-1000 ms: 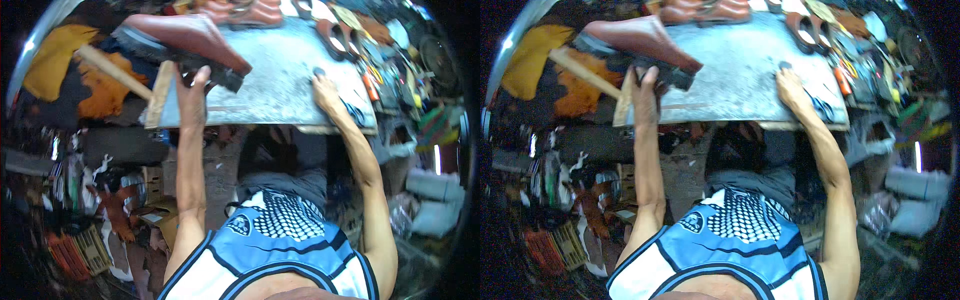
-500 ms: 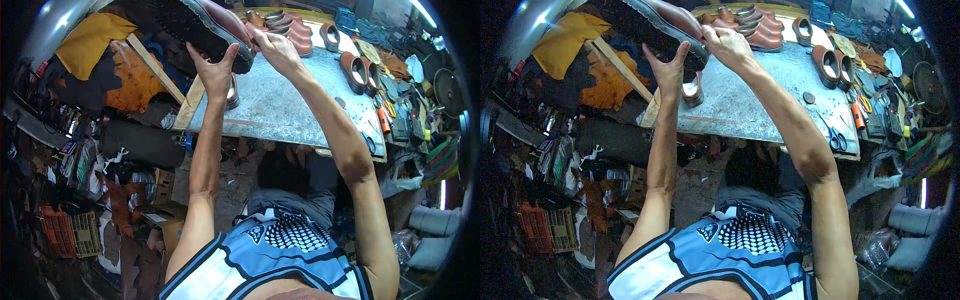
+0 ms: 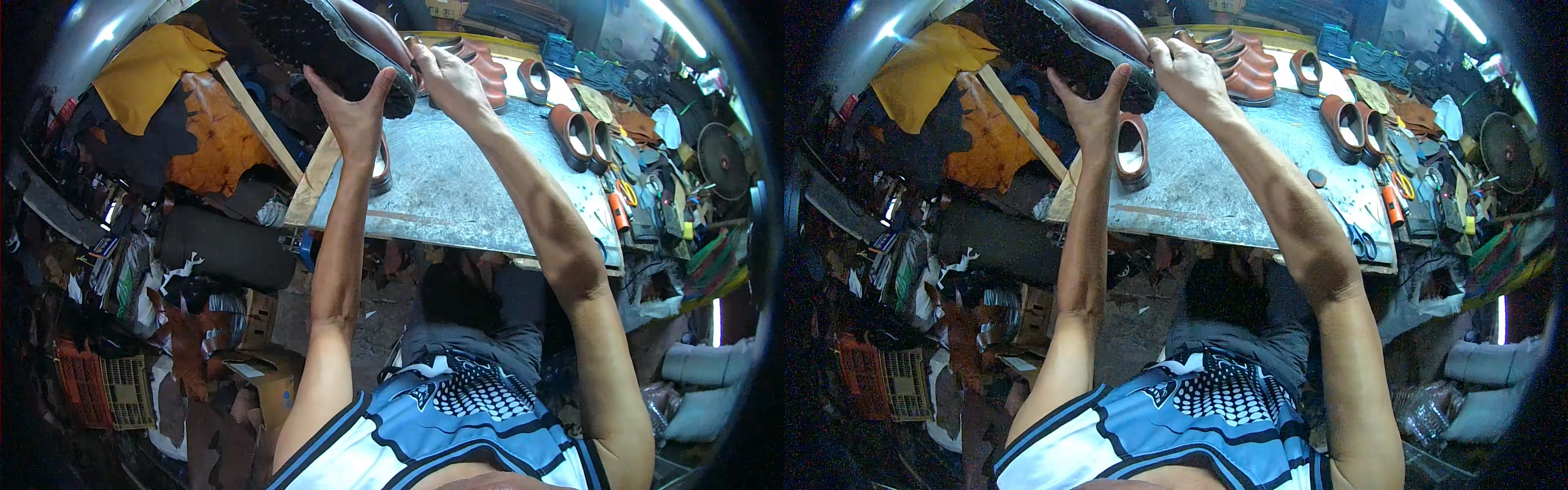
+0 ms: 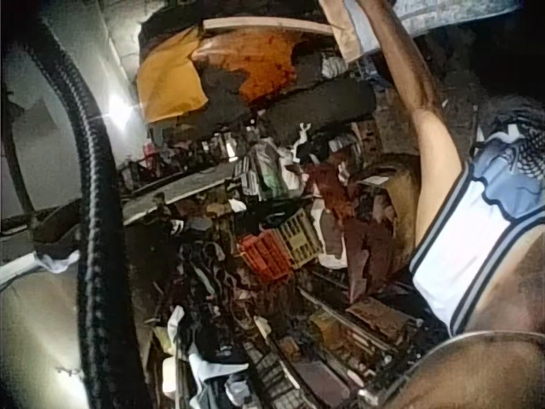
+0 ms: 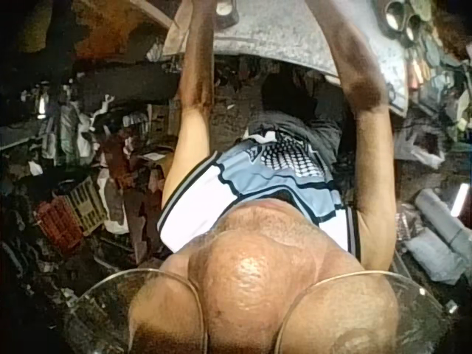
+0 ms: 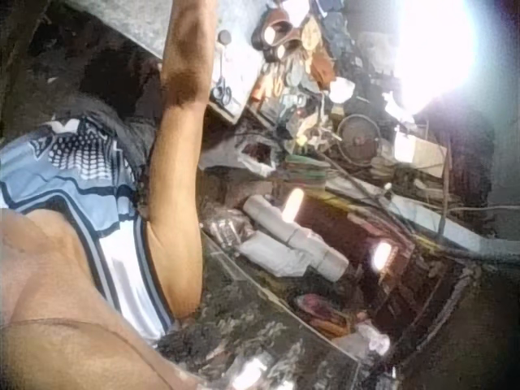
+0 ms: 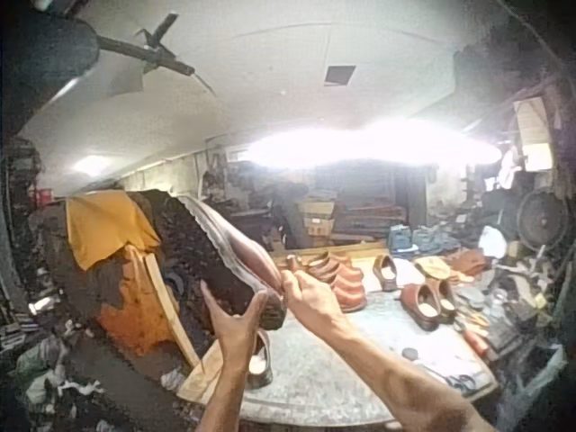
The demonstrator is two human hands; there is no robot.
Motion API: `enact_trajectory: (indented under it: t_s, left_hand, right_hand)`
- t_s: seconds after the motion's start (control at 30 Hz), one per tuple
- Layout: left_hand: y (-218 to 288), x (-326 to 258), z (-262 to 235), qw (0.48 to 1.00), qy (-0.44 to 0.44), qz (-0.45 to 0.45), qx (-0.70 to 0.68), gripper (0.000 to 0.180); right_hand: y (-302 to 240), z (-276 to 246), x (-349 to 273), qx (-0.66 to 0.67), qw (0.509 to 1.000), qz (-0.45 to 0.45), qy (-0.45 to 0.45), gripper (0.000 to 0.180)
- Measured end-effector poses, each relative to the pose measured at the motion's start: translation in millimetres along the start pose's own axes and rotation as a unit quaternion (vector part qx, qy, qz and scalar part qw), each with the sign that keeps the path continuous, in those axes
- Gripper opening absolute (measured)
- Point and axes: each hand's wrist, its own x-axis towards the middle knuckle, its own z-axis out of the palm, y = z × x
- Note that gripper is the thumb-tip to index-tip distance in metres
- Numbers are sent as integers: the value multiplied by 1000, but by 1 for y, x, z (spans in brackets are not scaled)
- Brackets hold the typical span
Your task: Trim and finish the edges and soles of leather shoes in a workshop setting.
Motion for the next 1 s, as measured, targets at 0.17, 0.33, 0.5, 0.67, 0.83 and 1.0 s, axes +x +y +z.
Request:
enact_trajectory:
  t_s: [0.17,0.33,0.5,0.67,0.83,1.0]
  left_hand:
    - [10,0,2,999,16,-22,40,134]
    - [16,2,9,1000,12,-17,20,133]
    - [24,0,10,1000,7,-23,12,134]
    - [16,1,13,1000,10,-10,-11,134]
    - [19,0,12,1000,6,-19,18,133]
    - [25,-1,13,999,3,-32,36,133]
  right_hand:
    - [-13,6,7,-83,995,41,25,37]
    - [-14,4,8,-86,995,36,47,32]
    - [-14,3,8,-95,994,22,54,33]
    - [-17,2,9,-89,994,23,53,33]
    - [-12,2,8,-102,993,16,62,34]
    - [-11,-1,8,-121,991,6,61,33]
